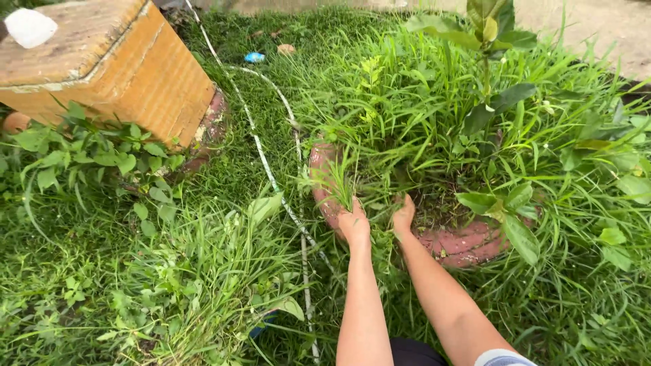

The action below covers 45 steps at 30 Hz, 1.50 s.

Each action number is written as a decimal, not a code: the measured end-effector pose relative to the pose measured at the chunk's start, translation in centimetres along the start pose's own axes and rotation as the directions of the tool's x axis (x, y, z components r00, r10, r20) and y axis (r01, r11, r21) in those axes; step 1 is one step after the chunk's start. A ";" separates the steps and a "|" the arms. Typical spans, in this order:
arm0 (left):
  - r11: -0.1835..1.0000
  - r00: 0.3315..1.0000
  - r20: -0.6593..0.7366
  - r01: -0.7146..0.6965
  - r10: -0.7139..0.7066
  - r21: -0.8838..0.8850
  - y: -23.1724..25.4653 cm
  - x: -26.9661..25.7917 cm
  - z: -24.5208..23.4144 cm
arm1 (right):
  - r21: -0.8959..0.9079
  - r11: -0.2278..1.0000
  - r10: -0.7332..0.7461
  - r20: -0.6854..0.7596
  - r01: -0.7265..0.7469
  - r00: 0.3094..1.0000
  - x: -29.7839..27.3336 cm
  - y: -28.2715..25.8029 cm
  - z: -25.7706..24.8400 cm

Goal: Hand-pulling weeds and clearing excess grass from around plants and a planter in a garden.

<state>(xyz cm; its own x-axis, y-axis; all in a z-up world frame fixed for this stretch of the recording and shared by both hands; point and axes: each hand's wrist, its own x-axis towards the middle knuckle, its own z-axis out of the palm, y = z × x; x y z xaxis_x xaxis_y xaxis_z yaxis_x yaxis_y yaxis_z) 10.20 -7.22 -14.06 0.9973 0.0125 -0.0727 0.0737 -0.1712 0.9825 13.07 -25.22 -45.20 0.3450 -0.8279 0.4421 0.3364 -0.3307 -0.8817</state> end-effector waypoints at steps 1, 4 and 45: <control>0.988 0.987 -0.050 -0.156 0.156 -0.013 -0.5 0.6 0.3 | 0.199 0.975 0.113 -0.073 -0.097 0.991 0.8 0.4 0.4; 0.993 0.994 -0.016 -0.107 0.106 -0.057 -1.6 1.6 1.7 | 0.401 0.890 0.284 -0.119 -0.216 0.951 2.1 0.0 1.0; 0.979 0.916 0.400 -0.039 -0.045 0.199 2.8 -8.3 2.4 | -0.066 0.881 0.451 -0.179 -0.469 0.874 2.1 -33.0 -5.2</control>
<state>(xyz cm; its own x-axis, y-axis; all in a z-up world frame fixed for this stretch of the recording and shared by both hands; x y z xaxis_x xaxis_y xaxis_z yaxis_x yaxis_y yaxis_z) 2.13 -10.19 -11.09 0.9097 -0.3746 -0.1790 0.0334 -0.3638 0.9309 -1.87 -18.40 -15.98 0.2971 -0.9540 -0.0409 0.0765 0.0665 -0.9948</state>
